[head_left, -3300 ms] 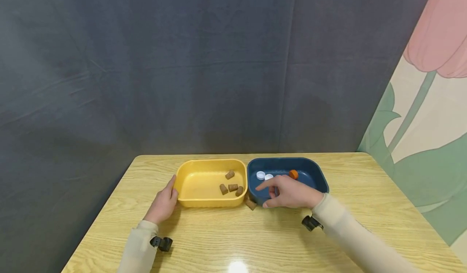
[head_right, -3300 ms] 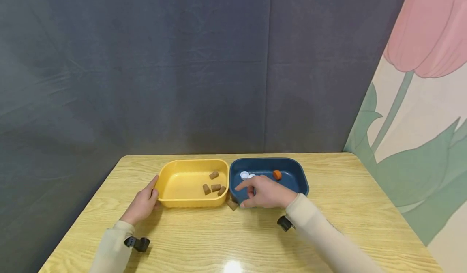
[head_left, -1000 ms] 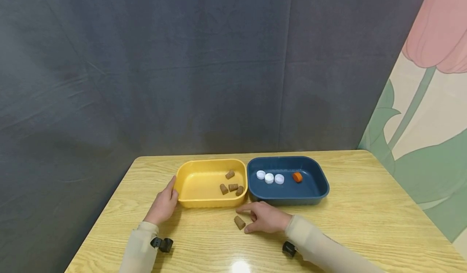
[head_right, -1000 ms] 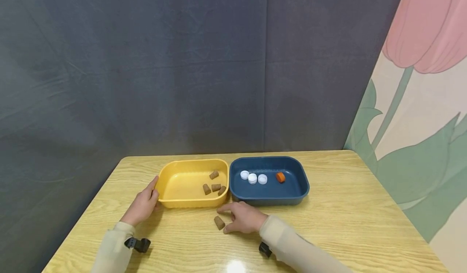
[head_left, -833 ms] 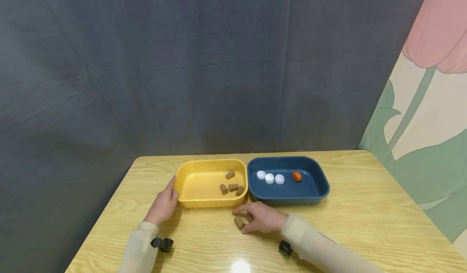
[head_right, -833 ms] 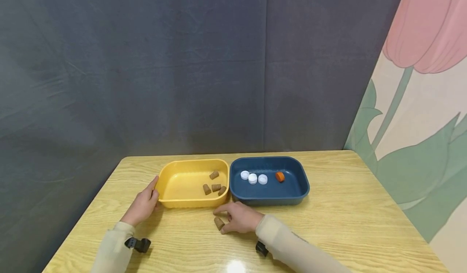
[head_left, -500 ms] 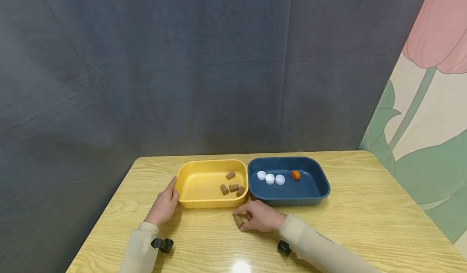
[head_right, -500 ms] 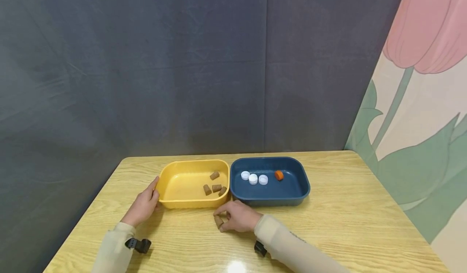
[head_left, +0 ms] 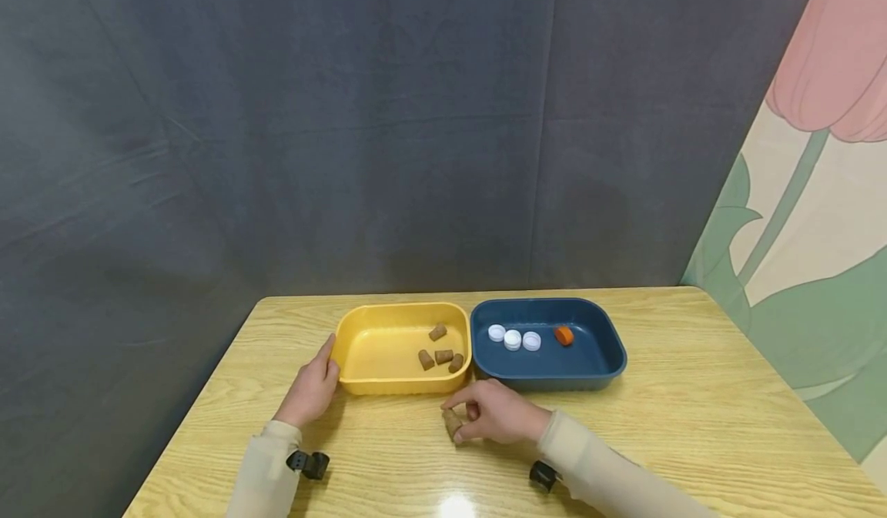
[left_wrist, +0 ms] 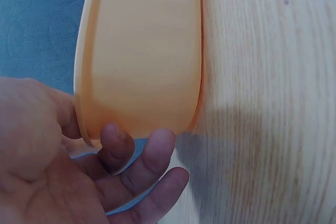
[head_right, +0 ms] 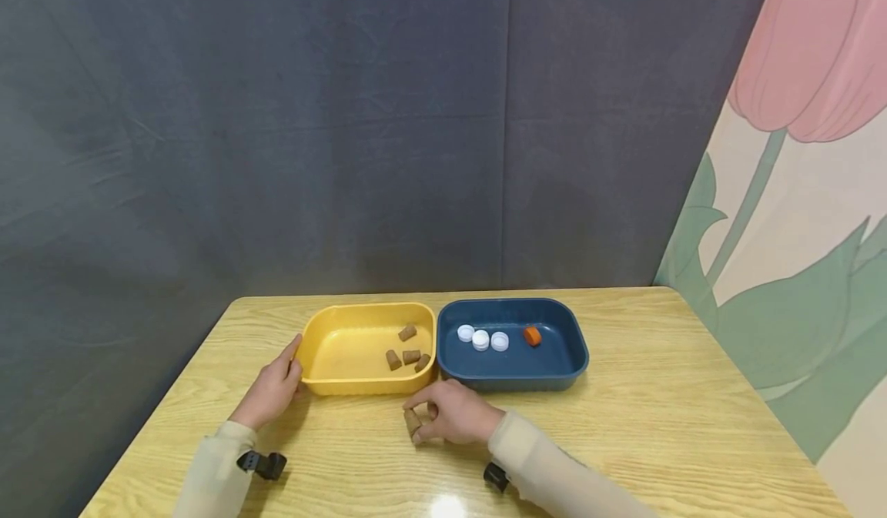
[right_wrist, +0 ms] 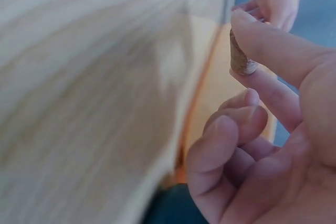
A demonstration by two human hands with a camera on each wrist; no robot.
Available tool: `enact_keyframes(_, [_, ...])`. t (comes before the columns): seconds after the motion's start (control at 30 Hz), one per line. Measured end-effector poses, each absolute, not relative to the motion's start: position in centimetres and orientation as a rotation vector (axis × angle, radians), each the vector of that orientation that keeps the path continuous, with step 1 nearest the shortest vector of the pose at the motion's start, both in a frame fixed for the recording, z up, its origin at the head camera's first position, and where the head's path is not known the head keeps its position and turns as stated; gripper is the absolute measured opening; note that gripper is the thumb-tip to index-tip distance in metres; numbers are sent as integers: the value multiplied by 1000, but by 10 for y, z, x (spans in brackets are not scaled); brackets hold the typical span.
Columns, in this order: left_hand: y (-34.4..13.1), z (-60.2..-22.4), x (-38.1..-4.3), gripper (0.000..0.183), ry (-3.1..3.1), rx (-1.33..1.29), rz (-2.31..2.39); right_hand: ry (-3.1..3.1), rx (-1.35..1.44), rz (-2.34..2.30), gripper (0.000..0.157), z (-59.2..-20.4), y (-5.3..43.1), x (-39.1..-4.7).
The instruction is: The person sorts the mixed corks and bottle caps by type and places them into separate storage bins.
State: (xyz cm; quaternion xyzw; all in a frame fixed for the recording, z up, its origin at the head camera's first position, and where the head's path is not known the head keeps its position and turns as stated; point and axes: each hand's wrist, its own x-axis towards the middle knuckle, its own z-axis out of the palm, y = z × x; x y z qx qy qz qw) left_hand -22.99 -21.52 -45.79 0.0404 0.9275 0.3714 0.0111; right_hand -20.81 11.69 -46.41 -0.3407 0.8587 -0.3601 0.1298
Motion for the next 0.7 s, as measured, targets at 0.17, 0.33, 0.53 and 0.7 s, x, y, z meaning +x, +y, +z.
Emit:
enact_keyframes(0.17, [-215, -459, -231, 56, 2902, 119, 1149, 2493, -1016, -1083, 45, -447, 119, -203])
enact_keyframes(0.33, [-216, -460, -231, 55, 2901, 124, 1146, 2522, -1059, -1096, 43, -433, 122, -203])
enact_keyframes(0.53, [-217, -461, -231, 56, 2900, 122, 1134, 2565, -1092, -1090, 40, -422, 127, -210])
enact_keyframes(0.7, [-217, -461, -232, 56, 2912, 124, 1122, 2616, -1074, -1088, 41, -411, 129, -215])
